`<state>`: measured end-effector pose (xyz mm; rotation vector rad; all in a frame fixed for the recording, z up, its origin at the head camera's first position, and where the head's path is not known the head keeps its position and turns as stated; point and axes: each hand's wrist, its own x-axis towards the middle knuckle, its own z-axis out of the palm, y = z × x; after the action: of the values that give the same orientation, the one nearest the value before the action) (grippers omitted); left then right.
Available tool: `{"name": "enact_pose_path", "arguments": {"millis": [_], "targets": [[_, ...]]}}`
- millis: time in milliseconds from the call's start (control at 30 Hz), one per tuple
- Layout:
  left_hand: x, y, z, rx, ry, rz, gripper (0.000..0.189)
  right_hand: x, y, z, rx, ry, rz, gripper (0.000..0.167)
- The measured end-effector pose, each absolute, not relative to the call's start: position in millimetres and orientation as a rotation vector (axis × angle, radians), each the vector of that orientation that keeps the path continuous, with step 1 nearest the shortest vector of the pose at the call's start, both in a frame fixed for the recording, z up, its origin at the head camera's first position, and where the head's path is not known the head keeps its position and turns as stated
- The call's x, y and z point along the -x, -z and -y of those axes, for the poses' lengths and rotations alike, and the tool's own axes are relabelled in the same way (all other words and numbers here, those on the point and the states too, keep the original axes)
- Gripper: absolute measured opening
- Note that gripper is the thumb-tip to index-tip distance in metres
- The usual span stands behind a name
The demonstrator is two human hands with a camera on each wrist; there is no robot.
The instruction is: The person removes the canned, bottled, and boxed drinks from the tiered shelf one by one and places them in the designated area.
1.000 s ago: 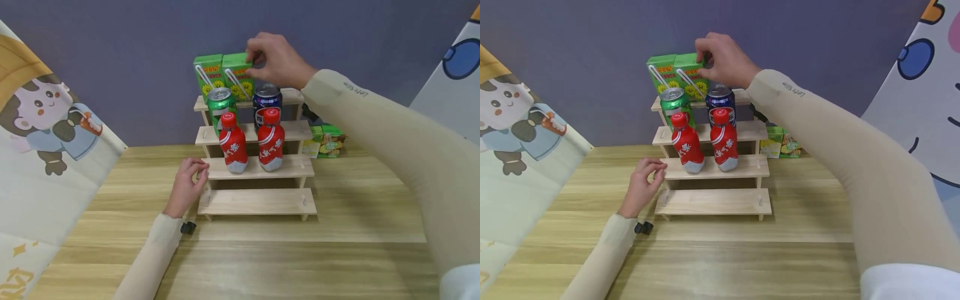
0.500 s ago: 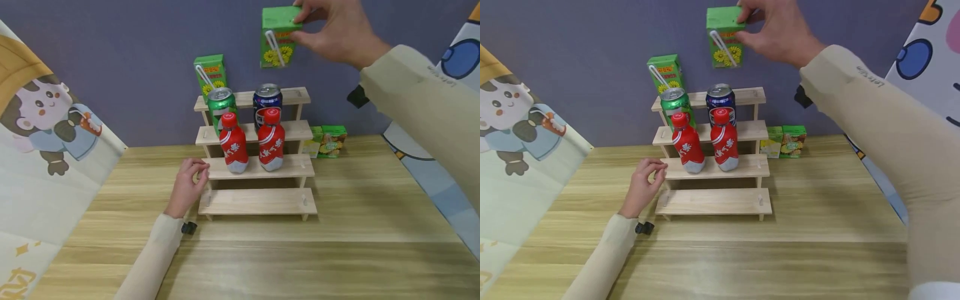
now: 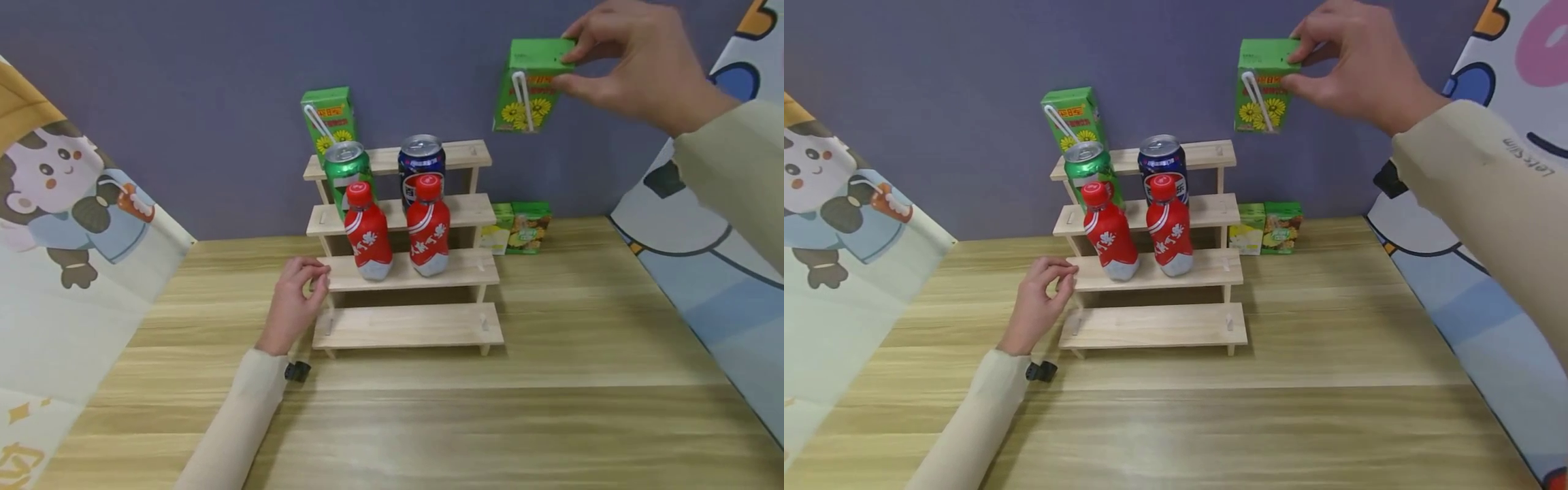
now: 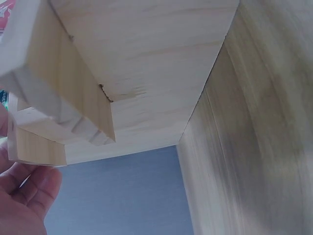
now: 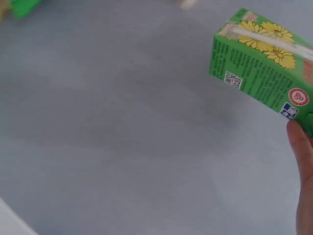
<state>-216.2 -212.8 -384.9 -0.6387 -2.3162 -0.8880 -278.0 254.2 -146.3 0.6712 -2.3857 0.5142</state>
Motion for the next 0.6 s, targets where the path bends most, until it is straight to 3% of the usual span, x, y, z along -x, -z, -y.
{"name": "enact_pose_path", "arguments": {"millis": [300,600], "targets": [[214,386,218,0.642,0.889,2.308,0.014,260,202,-274,-0.836,-0.395,2.477,0.013],[212,384,223,0.621,0.885,2.311,0.014,257,299,-267,-0.873,-0.709,2.643,0.016]]}}
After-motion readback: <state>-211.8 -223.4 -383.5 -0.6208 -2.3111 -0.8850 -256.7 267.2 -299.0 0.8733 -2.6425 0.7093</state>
